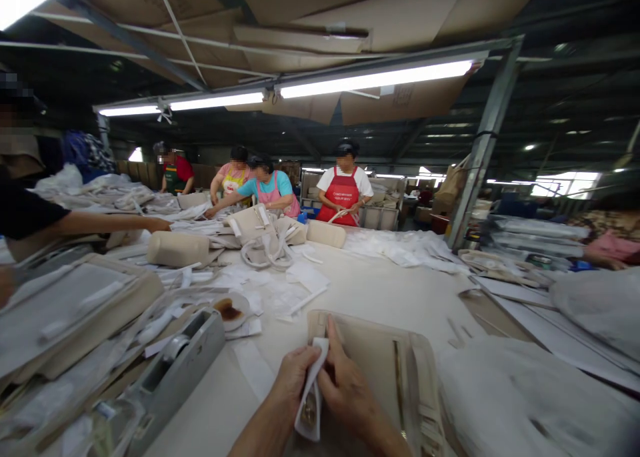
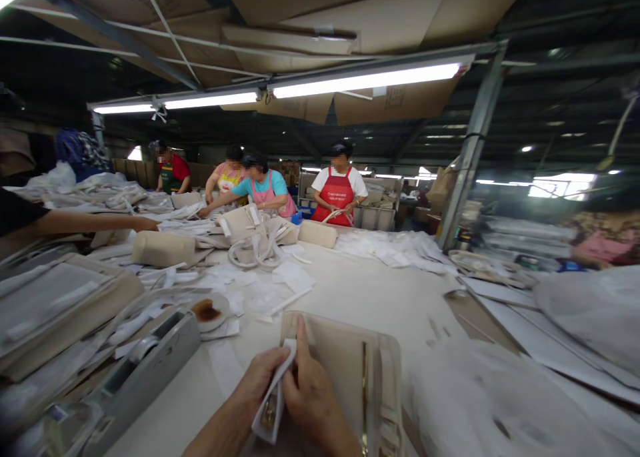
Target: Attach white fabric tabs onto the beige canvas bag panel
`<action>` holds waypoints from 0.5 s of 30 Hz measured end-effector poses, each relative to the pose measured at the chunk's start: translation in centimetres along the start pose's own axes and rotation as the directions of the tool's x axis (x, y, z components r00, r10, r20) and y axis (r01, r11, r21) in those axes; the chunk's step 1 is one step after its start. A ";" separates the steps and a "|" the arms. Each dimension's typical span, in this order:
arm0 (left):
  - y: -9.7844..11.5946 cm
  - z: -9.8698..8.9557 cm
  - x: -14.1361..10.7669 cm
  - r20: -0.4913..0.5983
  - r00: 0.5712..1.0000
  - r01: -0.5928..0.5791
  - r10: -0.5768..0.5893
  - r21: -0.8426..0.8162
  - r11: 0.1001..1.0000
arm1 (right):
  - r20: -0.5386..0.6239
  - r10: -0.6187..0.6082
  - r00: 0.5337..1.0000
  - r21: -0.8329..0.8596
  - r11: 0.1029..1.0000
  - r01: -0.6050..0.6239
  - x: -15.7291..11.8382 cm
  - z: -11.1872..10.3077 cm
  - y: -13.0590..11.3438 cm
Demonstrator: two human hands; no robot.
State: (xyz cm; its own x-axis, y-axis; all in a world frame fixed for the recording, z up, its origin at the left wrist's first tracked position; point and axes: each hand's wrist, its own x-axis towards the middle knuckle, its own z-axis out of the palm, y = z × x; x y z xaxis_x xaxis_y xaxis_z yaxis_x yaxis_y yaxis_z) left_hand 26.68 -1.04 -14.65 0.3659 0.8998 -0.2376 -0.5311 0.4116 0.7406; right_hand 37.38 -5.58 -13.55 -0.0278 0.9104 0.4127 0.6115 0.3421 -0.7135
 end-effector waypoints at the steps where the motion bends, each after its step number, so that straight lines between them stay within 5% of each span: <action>1: 0.0 0.0 0.0 0.023 1.000 -0.002 0.002 0.005 1.000 | -0.001 0.018 1.000 0.066 0.998 -0.018 -0.1 -0.2 -0.2; 5: 0.1 0.0 -0.6 0.040 0.999 0.007 -0.011 0.101 0.995 | -0.001 0.097 0.995 0.158 0.983 -0.096 -0.5 -0.6 -1.3; 9: 0.8 -0.2 -0.2 -0.052 0.998 0.053 -0.046 0.151 0.987 | -0.130 0.031 0.991 -0.068 0.997 -0.040 -0.5 1.4 -1.2; 12: 1.1 -0.3 0.2 -0.147 0.988 0.082 -0.053 0.193 0.978 | -0.253 0.054 0.966 -0.260 0.958 -0.121 -0.8 3.8 -0.7; 15: 0.7 -0.5 0.3 -0.105 0.994 0.056 -0.033 0.222 0.973 | -0.291 0.064 0.955 -0.317 0.935 -0.160 -1.7 5.3 -0.6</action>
State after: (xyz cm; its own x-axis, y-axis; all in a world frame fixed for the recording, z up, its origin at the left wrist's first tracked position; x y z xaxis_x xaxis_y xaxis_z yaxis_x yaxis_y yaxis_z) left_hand 25.98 -0.41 -14.52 0.3011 0.8958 -0.3269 -0.3266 0.4189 0.8473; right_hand 32.86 -6.12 -16.83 0.2429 0.8234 0.5129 0.8269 0.1007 -0.5533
